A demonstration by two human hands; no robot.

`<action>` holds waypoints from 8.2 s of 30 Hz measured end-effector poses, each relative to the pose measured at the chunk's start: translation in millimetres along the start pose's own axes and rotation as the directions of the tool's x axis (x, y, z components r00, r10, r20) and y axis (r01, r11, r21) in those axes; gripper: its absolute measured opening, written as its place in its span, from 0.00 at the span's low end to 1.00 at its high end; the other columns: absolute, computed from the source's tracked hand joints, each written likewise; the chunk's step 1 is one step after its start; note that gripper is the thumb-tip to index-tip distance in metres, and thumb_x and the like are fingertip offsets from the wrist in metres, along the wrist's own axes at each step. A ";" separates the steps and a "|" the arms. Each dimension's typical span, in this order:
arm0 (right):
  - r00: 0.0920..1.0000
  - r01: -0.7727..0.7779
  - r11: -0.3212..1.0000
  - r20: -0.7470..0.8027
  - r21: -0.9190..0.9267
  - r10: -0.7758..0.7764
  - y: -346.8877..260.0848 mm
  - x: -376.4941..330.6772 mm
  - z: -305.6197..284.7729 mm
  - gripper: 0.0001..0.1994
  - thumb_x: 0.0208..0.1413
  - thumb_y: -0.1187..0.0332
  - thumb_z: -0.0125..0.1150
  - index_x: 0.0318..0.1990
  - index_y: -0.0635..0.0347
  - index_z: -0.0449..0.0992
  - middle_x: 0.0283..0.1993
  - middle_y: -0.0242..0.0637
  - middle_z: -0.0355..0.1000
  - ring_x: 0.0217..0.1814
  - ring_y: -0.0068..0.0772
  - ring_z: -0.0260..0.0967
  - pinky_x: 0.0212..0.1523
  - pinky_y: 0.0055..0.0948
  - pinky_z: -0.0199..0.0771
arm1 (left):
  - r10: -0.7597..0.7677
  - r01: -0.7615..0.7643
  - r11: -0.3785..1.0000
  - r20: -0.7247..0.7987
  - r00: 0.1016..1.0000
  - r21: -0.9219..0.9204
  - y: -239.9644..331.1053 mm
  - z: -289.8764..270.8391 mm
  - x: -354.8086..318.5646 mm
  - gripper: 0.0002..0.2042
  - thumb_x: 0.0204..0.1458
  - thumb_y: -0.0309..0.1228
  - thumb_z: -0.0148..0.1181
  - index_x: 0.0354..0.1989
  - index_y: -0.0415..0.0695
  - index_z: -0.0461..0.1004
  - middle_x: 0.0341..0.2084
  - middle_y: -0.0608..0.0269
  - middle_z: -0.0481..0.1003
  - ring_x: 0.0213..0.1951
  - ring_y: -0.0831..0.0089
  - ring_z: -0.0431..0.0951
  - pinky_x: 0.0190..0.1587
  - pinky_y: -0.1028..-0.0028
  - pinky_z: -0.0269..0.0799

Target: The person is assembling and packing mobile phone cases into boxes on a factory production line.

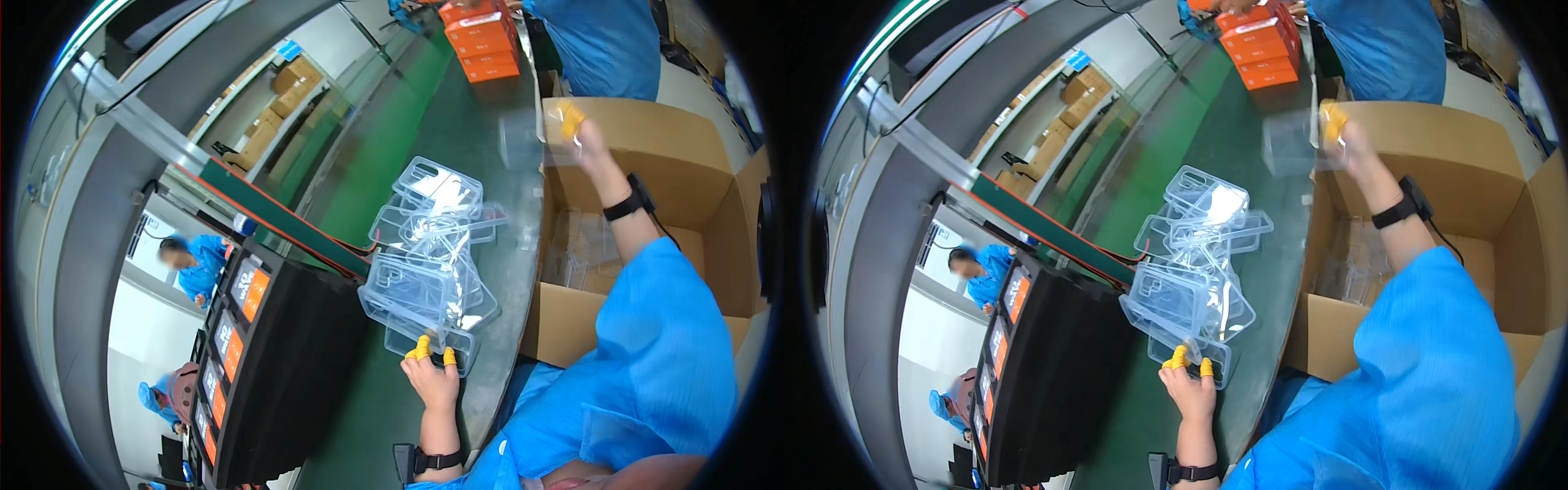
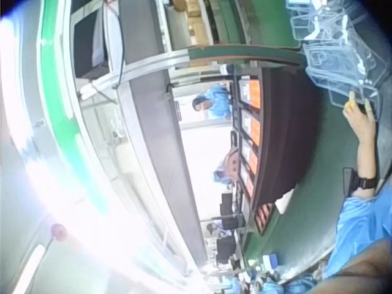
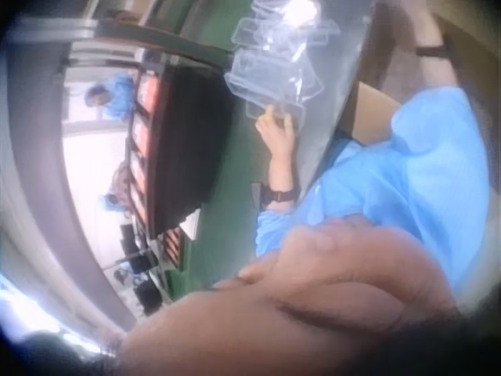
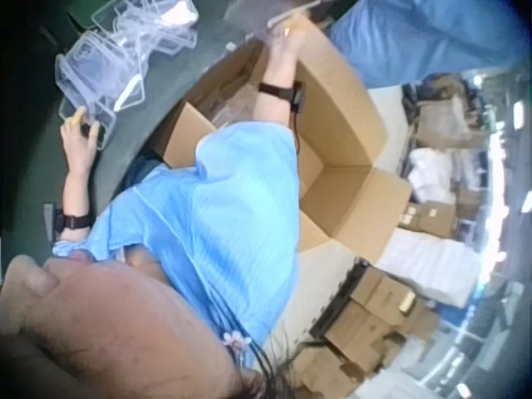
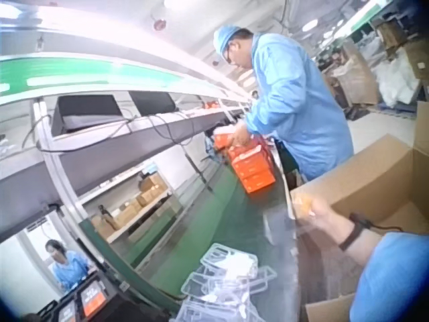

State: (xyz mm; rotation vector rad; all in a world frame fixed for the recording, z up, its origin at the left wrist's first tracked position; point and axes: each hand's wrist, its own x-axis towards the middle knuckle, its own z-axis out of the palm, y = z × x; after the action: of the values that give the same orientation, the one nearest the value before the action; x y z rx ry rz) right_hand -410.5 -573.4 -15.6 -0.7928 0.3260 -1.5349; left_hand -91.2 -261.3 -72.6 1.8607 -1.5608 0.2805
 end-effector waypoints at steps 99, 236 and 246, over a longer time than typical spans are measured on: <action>0.282 0.496 0.640 0.806 -0.587 0.521 239.1 -361.6 260.0 0.07 0.37 0.71 0.61 0.18 0.58 0.69 0.19 0.33 0.62 0.23 0.32 0.56 0.25 0.29 0.53 | -0.454 0.518 0.498 -0.300 0.839 0.696 -444.8 -367.1 -213.9 0.17 0.45 0.35 0.51 0.45 0.46 0.65 0.39 0.54 0.66 0.44 0.60 0.63 0.42 0.61 0.59; 0.195 0.541 0.762 0.935 -0.355 0.297 154.6 -306.5 247.7 0.30 0.30 0.51 0.64 0.38 0.65 0.68 0.33 0.40 0.67 0.36 0.39 0.65 0.36 0.32 0.65 | -0.620 0.556 0.744 -0.073 0.781 -0.372 22.9 -178.6 -152.0 0.12 0.44 0.25 0.57 0.36 0.34 0.65 0.28 0.62 0.72 0.32 0.82 0.69 0.37 0.82 0.63; 0.287 0.574 0.721 0.920 -0.389 0.268 146.5 -315.3 256.0 0.20 0.28 0.56 0.67 0.25 0.62 0.70 0.25 0.36 0.67 0.30 0.38 0.65 0.29 0.31 0.66 | -0.582 0.527 0.813 -0.308 0.753 -0.247 7.8 -164.4 -156.1 0.10 0.40 0.27 0.59 0.30 0.35 0.69 0.16 0.55 0.71 0.20 0.68 0.74 0.25 0.76 0.66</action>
State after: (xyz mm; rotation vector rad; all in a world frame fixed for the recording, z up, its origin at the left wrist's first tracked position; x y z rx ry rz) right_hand -150.6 -228.7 -14.7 -2.3046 -0.1774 -0.7664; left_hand -96.5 -37.5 -35.6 1.9235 -0.6995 0.2173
